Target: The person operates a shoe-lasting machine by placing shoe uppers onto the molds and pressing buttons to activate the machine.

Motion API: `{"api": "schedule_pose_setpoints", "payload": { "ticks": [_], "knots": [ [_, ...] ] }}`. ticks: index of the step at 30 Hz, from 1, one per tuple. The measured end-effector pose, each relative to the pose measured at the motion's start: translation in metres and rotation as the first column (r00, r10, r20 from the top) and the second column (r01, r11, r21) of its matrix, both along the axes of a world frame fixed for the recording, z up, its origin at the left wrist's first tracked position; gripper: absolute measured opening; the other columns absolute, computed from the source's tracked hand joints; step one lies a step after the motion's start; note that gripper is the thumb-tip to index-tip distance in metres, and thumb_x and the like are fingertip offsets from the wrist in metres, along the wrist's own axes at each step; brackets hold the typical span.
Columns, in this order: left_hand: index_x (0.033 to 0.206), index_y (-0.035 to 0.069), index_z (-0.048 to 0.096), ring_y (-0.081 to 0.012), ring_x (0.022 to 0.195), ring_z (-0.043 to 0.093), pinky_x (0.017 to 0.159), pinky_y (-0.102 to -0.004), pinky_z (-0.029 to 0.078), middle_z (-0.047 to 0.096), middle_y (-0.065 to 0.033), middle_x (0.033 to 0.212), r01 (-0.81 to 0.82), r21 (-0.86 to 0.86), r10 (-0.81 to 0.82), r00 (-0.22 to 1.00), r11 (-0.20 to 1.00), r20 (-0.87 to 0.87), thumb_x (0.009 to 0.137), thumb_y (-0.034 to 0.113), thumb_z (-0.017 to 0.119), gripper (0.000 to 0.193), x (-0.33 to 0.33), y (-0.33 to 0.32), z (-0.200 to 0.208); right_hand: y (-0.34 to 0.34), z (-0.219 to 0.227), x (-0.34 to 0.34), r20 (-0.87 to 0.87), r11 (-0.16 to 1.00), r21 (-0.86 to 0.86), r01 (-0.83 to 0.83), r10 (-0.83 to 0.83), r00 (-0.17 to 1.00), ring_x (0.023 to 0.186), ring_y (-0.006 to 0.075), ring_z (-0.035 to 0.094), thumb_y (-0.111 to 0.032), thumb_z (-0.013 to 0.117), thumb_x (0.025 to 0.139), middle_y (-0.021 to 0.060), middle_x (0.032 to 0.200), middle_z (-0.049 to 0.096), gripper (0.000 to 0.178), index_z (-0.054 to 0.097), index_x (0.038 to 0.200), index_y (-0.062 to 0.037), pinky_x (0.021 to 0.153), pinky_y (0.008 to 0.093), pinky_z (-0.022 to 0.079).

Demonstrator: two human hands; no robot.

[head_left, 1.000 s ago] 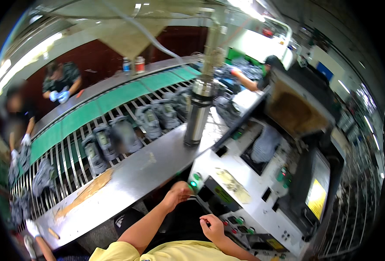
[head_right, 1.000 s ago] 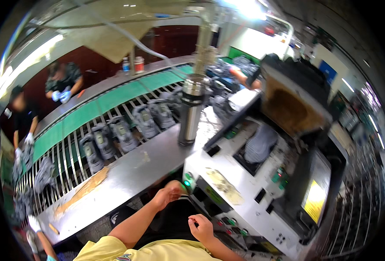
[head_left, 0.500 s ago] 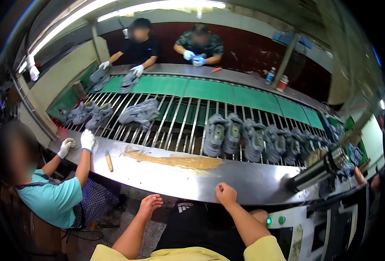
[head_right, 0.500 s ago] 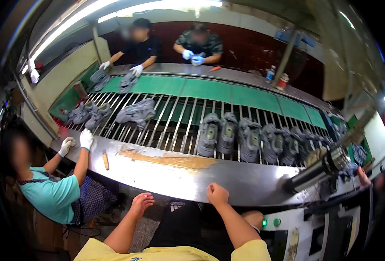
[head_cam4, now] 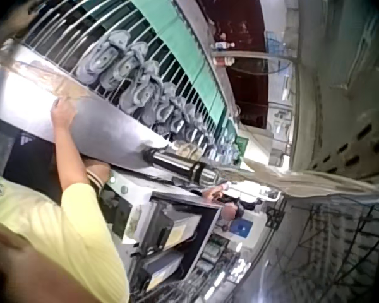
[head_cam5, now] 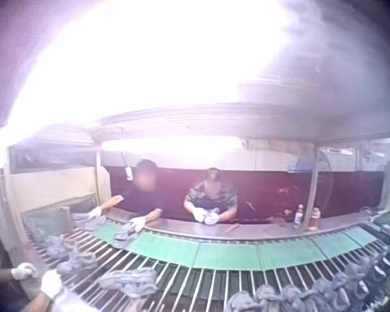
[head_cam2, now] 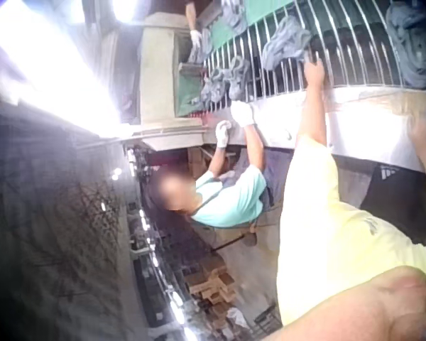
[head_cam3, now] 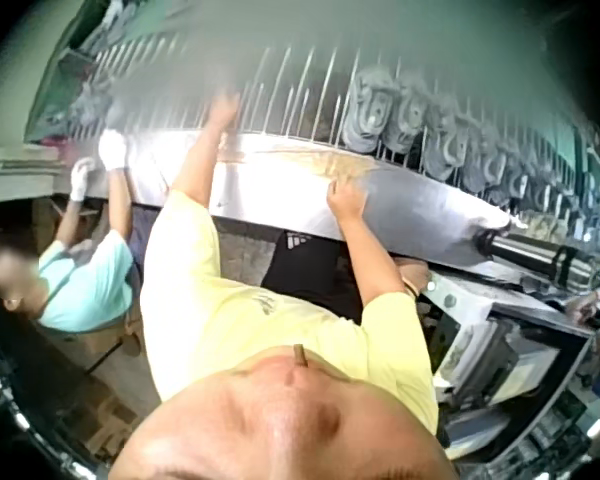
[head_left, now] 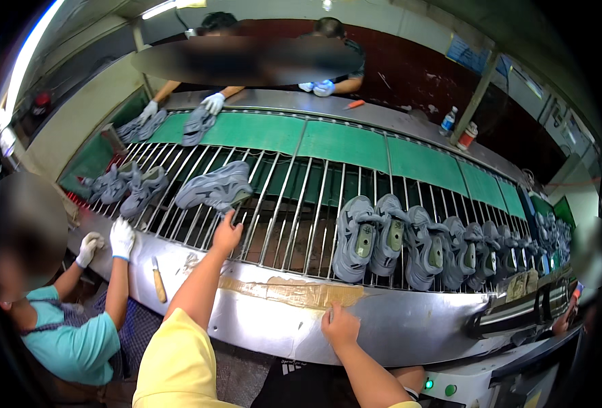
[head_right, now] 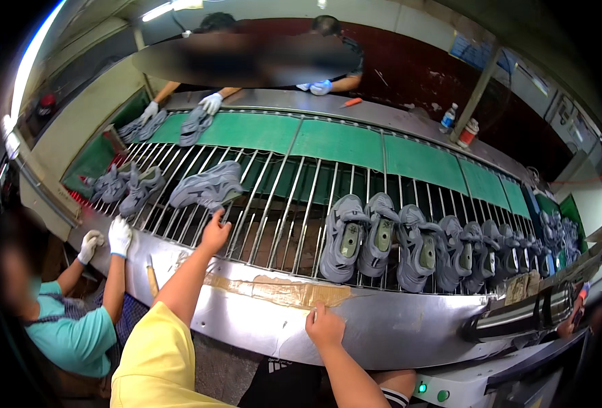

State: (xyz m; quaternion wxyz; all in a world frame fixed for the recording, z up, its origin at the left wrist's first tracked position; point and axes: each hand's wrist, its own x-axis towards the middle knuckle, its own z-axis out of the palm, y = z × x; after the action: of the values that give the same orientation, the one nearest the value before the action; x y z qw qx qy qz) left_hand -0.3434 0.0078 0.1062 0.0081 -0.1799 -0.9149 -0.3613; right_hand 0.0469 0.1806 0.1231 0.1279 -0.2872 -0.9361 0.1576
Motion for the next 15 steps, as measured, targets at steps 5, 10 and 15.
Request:
{"api": "schedule_pose_setpoints", "payload": {
  "ticks": [5,10,15],
  "knots": [
    [0.132,0.013,0.046,-0.0494,0.109,0.052,0.093,-0.0492,0.046,0.046,-0.0367,0.123,-0.081,-0.414,0.116,0.992,0.907,0.059,0.082,0.042,0.063,0.061,-0.052,0.028,0.0,0.003,-0.002,0.002,-0.052,0.999,-0.033,0.02,-0.021,0.998,0.058,0.0321,0.062,-0.026,0.058,0.081,0.0112,0.066,0.063,0.028,0.061,0.104,-0.0111,0.056,0.0464,0.048],
    [0.087,0.005,0.07,-0.0361,0.095,0.063,0.082,-0.0459,0.05,0.066,-0.0203,0.09,-0.201,-0.405,0.157,0.978,0.892,-0.14,0.079,0.026,0.061,0.024,-0.08,-0.007,-0.026,0.005,0.012,-0.003,-0.062,1.0,-0.025,-0.01,0.009,0.998,0.055,0.0289,0.062,-0.023,0.059,0.08,0.0098,0.065,0.062,0.023,0.059,0.099,-0.0111,0.052,0.0415,0.05],
    [0.055,0.0,0.046,-0.0154,0.047,0.036,0.048,-0.0363,0.033,0.044,-0.0084,0.048,-0.109,0.201,0.125,0.99,0.973,-0.065,0.071,0.015,0.061,0.027,-0.057,-0.049,0.013,0.0,0.006,-0.002,-0.159,1.0,-0.019,-0.009,0.006,0.987,0.058,0.0295,0.063,-0.024,0.059,0.08,0.0107,0.067,0.064,0.026,0.059,0.102,-0.0109,0.054,0.042,0.052]
  ]
}}
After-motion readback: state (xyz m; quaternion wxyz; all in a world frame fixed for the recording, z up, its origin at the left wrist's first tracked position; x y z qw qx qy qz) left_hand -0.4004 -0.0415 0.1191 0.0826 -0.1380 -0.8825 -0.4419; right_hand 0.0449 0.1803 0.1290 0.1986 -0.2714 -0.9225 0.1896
